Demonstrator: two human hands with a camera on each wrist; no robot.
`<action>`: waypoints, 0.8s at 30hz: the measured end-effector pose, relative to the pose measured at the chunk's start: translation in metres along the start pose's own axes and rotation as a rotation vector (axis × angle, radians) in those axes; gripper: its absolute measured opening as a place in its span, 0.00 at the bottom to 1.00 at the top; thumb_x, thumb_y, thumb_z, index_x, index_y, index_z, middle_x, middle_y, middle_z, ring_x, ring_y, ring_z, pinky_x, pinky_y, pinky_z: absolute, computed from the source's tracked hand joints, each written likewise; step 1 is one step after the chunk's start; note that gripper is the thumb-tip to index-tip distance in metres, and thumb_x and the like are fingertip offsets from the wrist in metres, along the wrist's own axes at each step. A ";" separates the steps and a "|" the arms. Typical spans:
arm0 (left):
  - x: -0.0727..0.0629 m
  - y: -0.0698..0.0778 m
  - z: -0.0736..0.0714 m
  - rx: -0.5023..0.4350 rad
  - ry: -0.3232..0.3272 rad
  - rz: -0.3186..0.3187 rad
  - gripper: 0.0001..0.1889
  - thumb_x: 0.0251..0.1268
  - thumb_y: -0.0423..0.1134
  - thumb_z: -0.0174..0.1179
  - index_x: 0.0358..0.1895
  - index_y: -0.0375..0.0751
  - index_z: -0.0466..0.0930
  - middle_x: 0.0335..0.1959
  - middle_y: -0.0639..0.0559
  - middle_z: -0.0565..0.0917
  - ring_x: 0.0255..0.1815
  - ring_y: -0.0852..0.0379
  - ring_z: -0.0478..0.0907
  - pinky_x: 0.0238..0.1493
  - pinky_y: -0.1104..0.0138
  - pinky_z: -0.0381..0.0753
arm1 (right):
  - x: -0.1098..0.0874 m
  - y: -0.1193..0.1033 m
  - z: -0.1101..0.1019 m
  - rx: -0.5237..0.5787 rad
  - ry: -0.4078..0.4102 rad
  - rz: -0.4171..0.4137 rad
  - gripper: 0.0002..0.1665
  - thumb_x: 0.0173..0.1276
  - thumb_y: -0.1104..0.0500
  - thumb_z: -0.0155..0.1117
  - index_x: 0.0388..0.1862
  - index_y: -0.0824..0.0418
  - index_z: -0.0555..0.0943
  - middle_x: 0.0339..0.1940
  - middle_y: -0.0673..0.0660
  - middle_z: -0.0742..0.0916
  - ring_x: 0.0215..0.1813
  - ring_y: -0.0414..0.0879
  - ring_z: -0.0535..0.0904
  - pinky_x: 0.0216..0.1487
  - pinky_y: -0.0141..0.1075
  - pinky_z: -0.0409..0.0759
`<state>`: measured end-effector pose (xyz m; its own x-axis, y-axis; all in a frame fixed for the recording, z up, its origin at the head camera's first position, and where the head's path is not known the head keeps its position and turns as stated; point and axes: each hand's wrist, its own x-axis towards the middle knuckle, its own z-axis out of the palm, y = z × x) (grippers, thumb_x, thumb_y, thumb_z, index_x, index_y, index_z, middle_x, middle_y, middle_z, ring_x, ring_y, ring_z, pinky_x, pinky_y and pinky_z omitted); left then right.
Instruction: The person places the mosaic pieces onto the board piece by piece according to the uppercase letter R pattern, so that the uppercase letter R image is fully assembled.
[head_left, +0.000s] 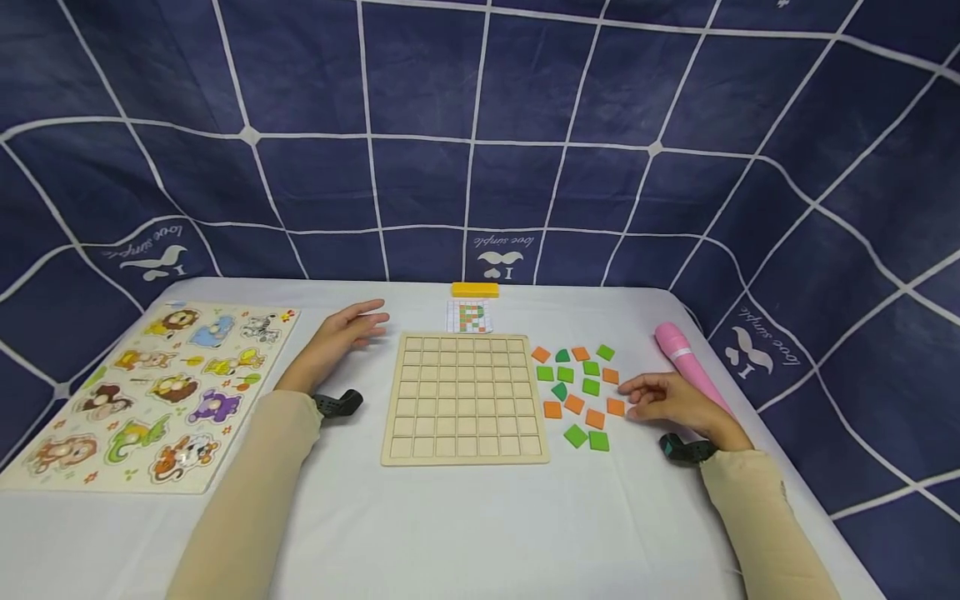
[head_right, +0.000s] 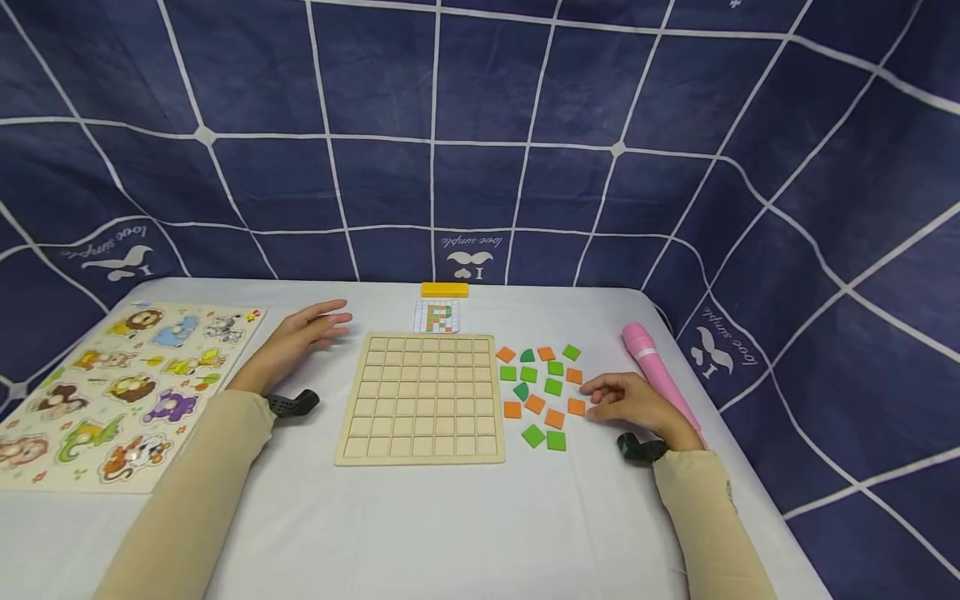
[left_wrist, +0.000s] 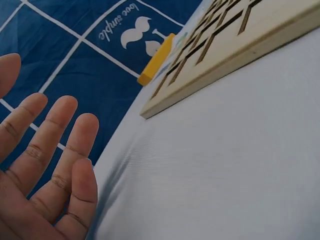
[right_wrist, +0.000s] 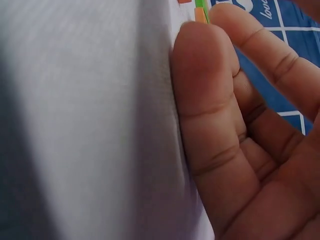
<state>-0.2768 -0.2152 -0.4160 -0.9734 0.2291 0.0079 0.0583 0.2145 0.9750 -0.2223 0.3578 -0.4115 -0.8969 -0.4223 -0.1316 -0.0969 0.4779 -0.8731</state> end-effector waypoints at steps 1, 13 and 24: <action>0.002 -0.001 0.002 0.003 0.003 -0.001 0.33 0.88 0.48 0.52 0.86 0.37 0.60 0.79 0.34 0.72 0.69 0.53 0.80 0.63 0.62 0.76 | 0.000 0.000 0.000 -0.014 0.003 -0.004 0.24 0.67 0.70 0.76 0.58 0.81 0.81 0.39 0.54 0.84 0.38 0.40 0.79 0.40 0.27 0.78; 0.013 -0.023 0.015 0.189 0.028 0.061 0.31 0.75 0.36 0.68 0.78 0.34 0.73 0.71 0.34 0.80 0.54 0.61 0.78 0.44 0.69 0.77 | 0.000 -0.002 0.006 -0.168 0.033 -0.003 0.19 0.62 0.69 0.81 0.50 0.76 0.86 0.36 0.56 0.82 0.33 0.41 0.74 0.36 0.30 0.75; 0.011 -0.015 0.015 0.416 -0.090 0.058 0.40 0.61 0.36 0.77 0.78 0.34 0.73 0.66 0.38 0.81 0.49 0.49 0.71 0.53 0.58 0.68 | 0.004 -0.005 0.008 -0.259 0.054 -0.040 0.15 0.62 0.67 0.81 0.45 0.71 0.88 0.31 0.52 0.81 0.31 0.40 0.74 0.35 0.31 0.74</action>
<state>-0.2847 -0.2020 -0.4340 -0.9438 0.3297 0.0225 0.2144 0.5591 0.8009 -0.2219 0.3481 -0.4115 -0.9111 -0.4064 -0.0681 -0.2337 0.6456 -0.7270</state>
